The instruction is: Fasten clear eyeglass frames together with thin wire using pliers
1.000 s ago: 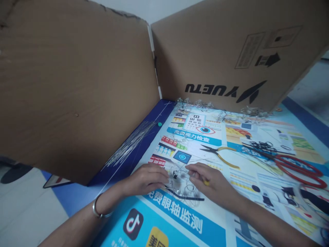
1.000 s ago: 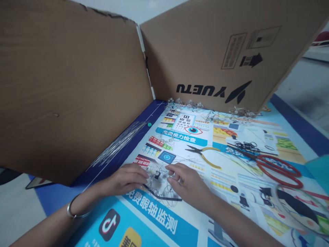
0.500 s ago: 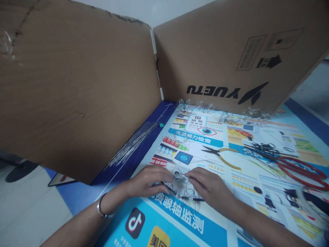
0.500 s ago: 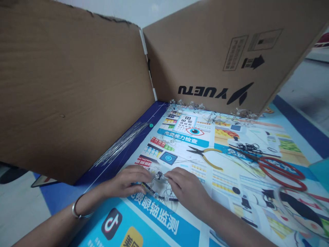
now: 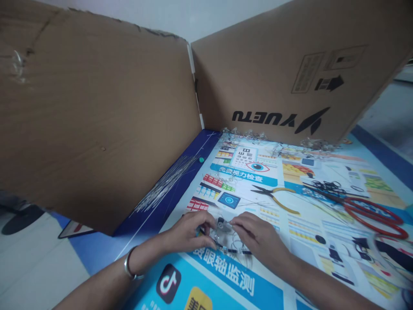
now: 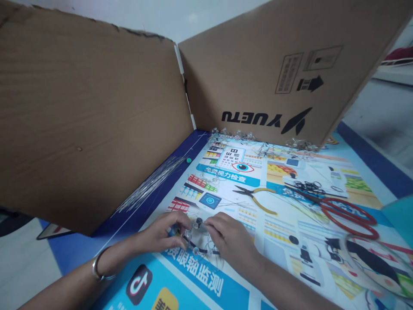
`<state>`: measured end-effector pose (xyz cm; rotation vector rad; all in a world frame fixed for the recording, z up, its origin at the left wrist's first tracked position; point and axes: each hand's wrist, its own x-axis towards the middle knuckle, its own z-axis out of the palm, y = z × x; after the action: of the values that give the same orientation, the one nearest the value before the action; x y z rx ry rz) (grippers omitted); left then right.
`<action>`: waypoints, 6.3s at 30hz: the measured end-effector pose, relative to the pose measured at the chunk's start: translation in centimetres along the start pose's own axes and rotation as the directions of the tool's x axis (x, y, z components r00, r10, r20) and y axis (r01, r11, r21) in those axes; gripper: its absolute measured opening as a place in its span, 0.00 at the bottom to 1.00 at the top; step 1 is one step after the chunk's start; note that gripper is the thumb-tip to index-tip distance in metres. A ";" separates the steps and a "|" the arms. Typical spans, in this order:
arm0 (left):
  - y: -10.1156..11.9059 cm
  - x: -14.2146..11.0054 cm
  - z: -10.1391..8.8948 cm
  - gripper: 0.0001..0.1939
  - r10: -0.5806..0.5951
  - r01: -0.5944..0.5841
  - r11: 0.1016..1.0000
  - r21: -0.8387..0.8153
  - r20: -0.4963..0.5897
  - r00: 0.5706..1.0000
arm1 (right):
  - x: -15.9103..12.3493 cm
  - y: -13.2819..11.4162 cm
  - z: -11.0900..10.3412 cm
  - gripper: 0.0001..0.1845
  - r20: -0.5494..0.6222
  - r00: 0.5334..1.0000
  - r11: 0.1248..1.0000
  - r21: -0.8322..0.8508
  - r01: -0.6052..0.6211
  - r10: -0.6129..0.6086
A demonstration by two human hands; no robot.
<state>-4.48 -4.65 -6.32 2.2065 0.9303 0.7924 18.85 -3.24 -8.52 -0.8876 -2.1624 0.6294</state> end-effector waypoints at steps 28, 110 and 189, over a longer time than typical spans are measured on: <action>-0.1 0.9 1.3 0.16 0.102 -0.103 0.994 0.043 0.041 0.994 | -0.1 0.0 0.3 0.12 0.061 0.998 1.000 0.008 0.016 -0.016; -1.1 -0.1 0.5 0.37 0.028 -0.019 0.997 -0.078 0.126 0.992 | -1.0 -0.6 -0.3 0.38 0.266 0.959 0.992 -0.098 -0.074 0.098; -0.3 -0.6 0.1 0.36 -0.049 -0.001 0.954 0.300 0.159 0.986 | 1.1 4.6 -3.8 0.15 0.227 0.974 0.545 -0.818 0.185 0.010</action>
<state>-4.90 -4.96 -6.79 2.4707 1.0477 0.4708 23.02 1.20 -8.65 -1.2018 -2.7011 -0.5009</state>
